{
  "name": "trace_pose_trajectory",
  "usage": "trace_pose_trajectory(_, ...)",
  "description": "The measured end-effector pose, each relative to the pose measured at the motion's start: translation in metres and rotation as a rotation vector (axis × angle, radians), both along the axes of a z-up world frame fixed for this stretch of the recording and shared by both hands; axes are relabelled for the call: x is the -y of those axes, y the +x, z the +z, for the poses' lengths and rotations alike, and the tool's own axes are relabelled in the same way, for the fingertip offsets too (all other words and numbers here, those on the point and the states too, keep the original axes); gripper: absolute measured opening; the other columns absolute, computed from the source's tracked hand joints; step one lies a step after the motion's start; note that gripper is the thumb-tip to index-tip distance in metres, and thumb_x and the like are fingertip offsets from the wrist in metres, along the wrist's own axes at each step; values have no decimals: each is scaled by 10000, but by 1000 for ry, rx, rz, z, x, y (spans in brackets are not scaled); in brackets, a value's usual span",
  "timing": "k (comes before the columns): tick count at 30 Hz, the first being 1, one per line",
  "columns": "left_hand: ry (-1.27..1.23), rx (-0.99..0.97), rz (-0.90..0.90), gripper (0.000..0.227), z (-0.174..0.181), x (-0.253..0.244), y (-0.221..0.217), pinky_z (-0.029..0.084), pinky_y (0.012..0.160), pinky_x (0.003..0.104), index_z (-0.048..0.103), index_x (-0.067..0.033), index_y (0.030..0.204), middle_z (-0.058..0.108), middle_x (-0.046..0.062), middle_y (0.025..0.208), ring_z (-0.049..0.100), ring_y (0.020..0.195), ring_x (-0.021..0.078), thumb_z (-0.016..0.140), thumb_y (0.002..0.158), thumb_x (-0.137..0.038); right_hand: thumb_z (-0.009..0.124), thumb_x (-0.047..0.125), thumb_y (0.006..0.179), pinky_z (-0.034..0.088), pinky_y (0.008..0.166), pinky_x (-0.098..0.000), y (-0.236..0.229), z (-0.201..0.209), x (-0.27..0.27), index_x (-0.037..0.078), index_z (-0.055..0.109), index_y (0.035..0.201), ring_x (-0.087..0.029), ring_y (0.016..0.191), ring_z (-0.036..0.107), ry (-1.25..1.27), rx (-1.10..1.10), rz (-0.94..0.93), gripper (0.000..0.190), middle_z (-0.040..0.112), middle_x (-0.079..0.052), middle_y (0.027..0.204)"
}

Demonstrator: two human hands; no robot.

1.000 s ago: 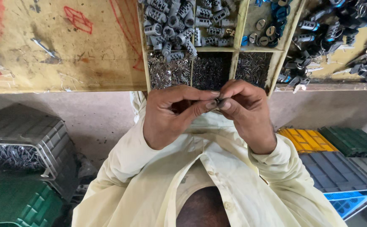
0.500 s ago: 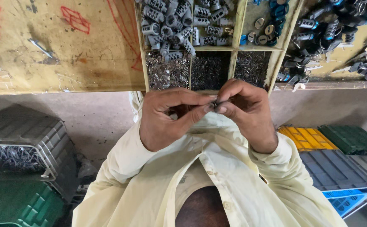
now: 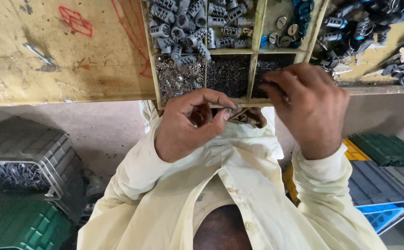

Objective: The person repeatedly assembles small keychain components by hand, inserting a metal pin into a plastic housing and attaching a blue cap. The person places each completed unit into a compartmentalized tray on the workbench.

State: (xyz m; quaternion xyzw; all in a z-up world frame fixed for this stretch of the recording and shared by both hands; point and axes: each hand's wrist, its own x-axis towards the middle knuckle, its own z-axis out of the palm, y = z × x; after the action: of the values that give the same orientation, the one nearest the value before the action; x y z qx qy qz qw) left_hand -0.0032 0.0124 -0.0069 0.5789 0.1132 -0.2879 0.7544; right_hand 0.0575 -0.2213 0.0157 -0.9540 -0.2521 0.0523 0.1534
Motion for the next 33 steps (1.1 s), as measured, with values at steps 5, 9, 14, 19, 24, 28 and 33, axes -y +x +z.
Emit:
trace_pose_trajectory(5,236,333,33,186,3,4,3,527,699,185,686,-62,1149,726,32,1229,613,782,-2,732,969,-68,868,76,993,532,684,-324,-10,-1,5,106,757,1042,-204,822,697,71,-97,-80,125,727,-29,969)
trace_pose_trajectory(9,191,303,11,184,6,9,11,528,671,198,696,-66,1110,695,60,1254,610,735,27,752,935,-66,827,35,1022,529,688,-292,-17,-5,16,65,736,1069,-195,811,698,201,-219,-199,107,741,-70,993)
trace_pose_trajectory(14,128,287,-43,174,5,15,13,515,661,198,701,-66,1096,681,57,1249,590,708,38,753,931,-79,805,17,1029,485,647,-251,-27,-16,28,22,734,1082,-126,760,674,294,-334,-391,88,754,-74,999)
trace_pose_trajectory(19,17,258,-41,172,-3,23,13,535,699,202,685,-49,1134,642,63,1259,593,786,36,724,969,-82,735,8,1032,497,743,-248,-35,-20,35,9,698,1106,-121,818,629,610,-510,-578,83,726,-64,986)
trace_pose_trajectory(24,-496,-163,96,225,-20,57,4,586,673,229,635,-25,1189,589,-5,1105,600,847,47,658,1021,-174,678,-27,988,528,784,-257,-59,-31,21,13,600,1103,-184,899,652,987,-287,-387,144,649,-177,1105)
trace_pose_trajectory(28,-731,-492,200,298,-30,74,-8,593,614,264,639,-33,1266,594,-1,914,575,814,63,652,1042,-229,751,-68,927,546,758,-305,-61,-46,13,1,596,1046,-252,886,714,762,102,-276,207,708,-163,986)
trace_pose_trajectory(33,-743,-541,244,299,-36,77,-15,594,586,280,637,-31,1264,589,-9,899,562,783,74,654,1054,-242,765,-76,930,542,741,-302,-62,-46,12,6,615,1047,-248,861,741,751,58,-328,207,729,-156,996)
